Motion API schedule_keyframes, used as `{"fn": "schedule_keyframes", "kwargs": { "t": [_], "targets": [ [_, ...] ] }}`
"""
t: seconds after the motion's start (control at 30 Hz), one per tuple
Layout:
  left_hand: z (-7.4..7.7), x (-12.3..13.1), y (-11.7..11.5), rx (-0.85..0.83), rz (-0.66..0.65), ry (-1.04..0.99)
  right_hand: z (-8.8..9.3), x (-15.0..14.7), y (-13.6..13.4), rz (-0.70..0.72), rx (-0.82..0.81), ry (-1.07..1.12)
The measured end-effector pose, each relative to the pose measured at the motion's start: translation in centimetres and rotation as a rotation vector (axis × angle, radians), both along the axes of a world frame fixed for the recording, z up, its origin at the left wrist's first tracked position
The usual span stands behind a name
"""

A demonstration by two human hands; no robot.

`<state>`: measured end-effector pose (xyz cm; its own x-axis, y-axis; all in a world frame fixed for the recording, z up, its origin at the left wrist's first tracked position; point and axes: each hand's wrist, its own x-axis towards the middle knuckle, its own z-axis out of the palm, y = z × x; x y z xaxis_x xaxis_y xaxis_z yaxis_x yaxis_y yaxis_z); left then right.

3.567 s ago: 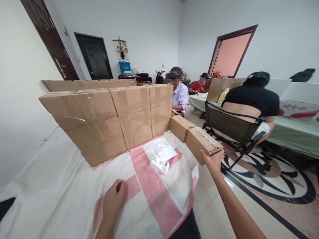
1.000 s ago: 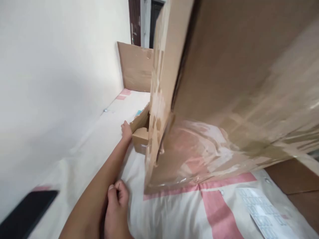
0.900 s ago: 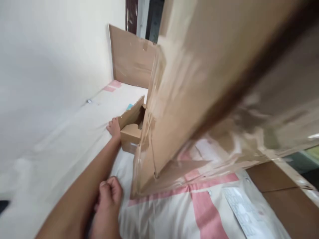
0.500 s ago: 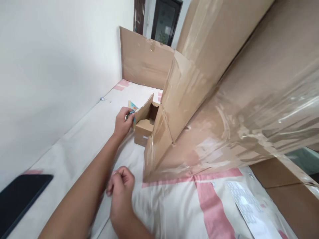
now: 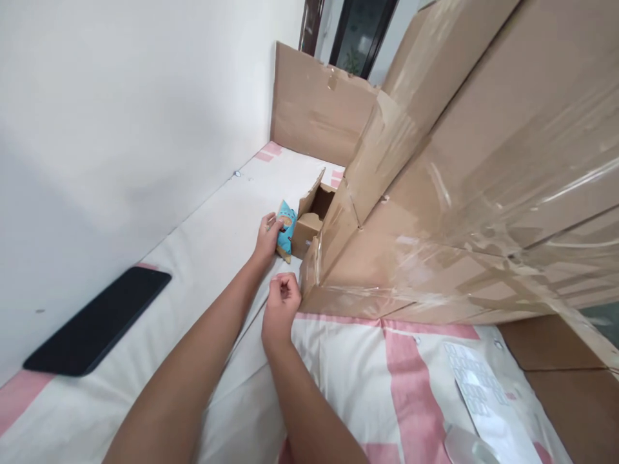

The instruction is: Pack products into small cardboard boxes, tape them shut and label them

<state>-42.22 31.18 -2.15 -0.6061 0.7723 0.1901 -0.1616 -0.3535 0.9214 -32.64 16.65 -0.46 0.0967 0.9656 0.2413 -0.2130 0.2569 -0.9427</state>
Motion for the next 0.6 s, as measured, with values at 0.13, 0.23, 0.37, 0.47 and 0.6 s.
{"fn": "schedule_keyframes", "kwargs": {
  "t": [0.13, 0.23, 0.37, 0.47, 0.6],
  "targets": [
    [0.0, 0.5, -0.4, 0.060, -0.041, -0.060, -0.4, 0.0, 0.1, 0.014, 0.064, -0.065],
    [0.2, 0.5, -0.4, 0.110, -0.072, -0.133, 0.3, 0.4, -1.0, 0.043, 0.150, -0.180],
    [0.1, -0.1, -0.3, 0.105, -0.104, -0.287, 5.2, 0.6, -2.3, 0.051, 0.338, -0.354],
    [0.0, -0.8, -0.2, 0.056, -0.151, -0.383, 10.3, -0.7, -0.4, -0.073, 0.244, -0.458],
    [-0.1, -1.2, 0.1, 0.006, -0.180, -0.398, 14.5, -3.3, 6.3, -0.241, 0.085, -0.798]
  ]
}}
